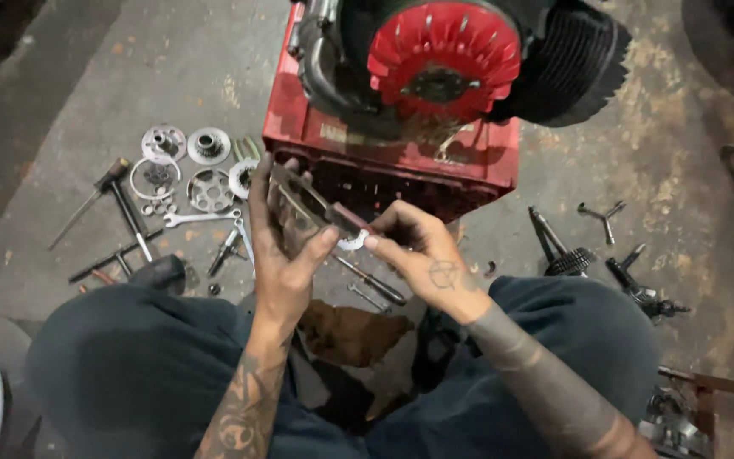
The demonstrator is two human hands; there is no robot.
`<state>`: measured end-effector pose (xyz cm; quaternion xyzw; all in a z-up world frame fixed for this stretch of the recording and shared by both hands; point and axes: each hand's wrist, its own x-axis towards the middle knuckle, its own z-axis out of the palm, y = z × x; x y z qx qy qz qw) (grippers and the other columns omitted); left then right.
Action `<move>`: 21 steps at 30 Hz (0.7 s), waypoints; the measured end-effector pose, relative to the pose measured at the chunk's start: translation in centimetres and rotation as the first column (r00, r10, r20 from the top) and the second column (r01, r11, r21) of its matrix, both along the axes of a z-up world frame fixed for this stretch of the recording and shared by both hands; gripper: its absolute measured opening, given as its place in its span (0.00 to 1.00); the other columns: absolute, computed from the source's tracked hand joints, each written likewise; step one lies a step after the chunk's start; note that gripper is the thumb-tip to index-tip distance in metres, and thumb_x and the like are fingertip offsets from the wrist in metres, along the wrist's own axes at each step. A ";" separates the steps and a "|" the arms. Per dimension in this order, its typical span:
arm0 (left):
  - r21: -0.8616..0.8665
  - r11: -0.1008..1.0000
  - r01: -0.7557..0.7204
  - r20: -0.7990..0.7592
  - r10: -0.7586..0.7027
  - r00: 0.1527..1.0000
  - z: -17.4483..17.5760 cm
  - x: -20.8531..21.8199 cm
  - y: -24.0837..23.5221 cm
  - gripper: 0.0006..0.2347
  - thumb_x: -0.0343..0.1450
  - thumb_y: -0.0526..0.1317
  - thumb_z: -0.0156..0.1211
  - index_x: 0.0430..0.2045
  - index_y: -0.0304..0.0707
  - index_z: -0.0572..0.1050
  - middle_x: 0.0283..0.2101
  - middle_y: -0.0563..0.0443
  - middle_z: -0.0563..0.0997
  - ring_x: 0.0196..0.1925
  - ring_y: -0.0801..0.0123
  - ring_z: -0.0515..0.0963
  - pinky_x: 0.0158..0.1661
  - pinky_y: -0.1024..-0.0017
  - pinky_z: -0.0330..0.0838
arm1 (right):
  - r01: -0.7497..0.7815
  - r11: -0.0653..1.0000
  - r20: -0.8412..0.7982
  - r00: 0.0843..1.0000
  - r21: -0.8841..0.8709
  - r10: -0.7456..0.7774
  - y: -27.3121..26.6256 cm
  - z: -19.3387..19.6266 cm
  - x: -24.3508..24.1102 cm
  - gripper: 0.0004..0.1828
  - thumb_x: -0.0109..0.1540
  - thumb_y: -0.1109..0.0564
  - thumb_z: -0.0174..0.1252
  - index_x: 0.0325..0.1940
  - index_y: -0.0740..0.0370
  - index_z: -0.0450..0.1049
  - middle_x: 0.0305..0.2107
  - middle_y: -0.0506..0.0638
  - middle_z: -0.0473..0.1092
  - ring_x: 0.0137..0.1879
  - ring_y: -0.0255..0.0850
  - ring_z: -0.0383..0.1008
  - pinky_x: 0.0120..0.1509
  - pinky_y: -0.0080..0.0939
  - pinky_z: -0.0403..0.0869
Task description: The person sits on the workshop floor and cleans a motorcycle clutch pressure plate, holding the round metal plate in one hand and scraping its inner teeth and surfaces with a small hand tool. They turn the plate over and work around its edges, with a disassembled engine and scattered clutch parts and wrenches nearby.
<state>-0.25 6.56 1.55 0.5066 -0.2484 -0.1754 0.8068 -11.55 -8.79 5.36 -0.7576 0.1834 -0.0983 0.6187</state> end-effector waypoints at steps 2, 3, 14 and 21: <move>-0.063 0.997 0.037 -0.080 -0.042 0.996 0.1 0.0 -0.2 0.42 0.68 0.35 0.68 0.77 0.39 0.46 0.74 0.37 0.61 0.75 0.53 0.65 0.69 0.59 0.71 | 0.010 0.992 -0.031 1.000 0.122 -0.006 0.1 0.2 -0.9 0.08 0.63 0.58 0.65 0.40 0.63 0.74 0.28 0.42 0.70 0.33 0.26 0.67 0.34 0.30 0.67; -0.097 0.994 0.044 -0.123 -0.056 0.991 0.1 -0.1 -0.3 0.42 0.67 0.35 0.68 0.76 0.39 0.46 0.73 0.37 0.61 0.73 0.54 0.66 0.67 0.58 0.74 | 0.006 0.984 -0.049 0.999 0.180 0.003 0.1 0.4 -1.2 0.08 0.61 0.58 0.65 0.40 0.63 0.74 0.29 0.42 0.70 0.32 0.26 0.67 0.33 0.30 0.66; -0.022 1.000 0.022 -0.043 -0.023 0.999 0.7 0.0 -0.1 0.43 0.65 0.29 0.68 0.75 0.41 0.46 0.74 0.41 0.58 0.73 0.56 0.64 0.64 0.59 0.71 | 0.029 0.975 -0.091 0.996 0.220 -0.009 -0.2 0.0 -0.2 0.09 0.61 0.57 0.65 0.39 0.61 0.72 0.20 0.43 0.66 0.23 0.28 0.61 0.24 0.33 0.59; -0.012 1.000 0.016 -0.033 -0.016 0.999 0.8 0.1 -0.1 0.42 0.66 0.30 0.67 0.74 0.41 0.47 0.74 0.39 0.59 0.75 0.54 0.62 0.66 0.58 0.70 | -0.022 1.000 -0.023 1.000 -0.020 0.021 -0.4 -0.1 0.3 0.09 0.63 0.54 0.65 0.40 0.60 0.74 0.25 0.41 0.70 0.29 0.26 0.65 0.30 0.30 0.65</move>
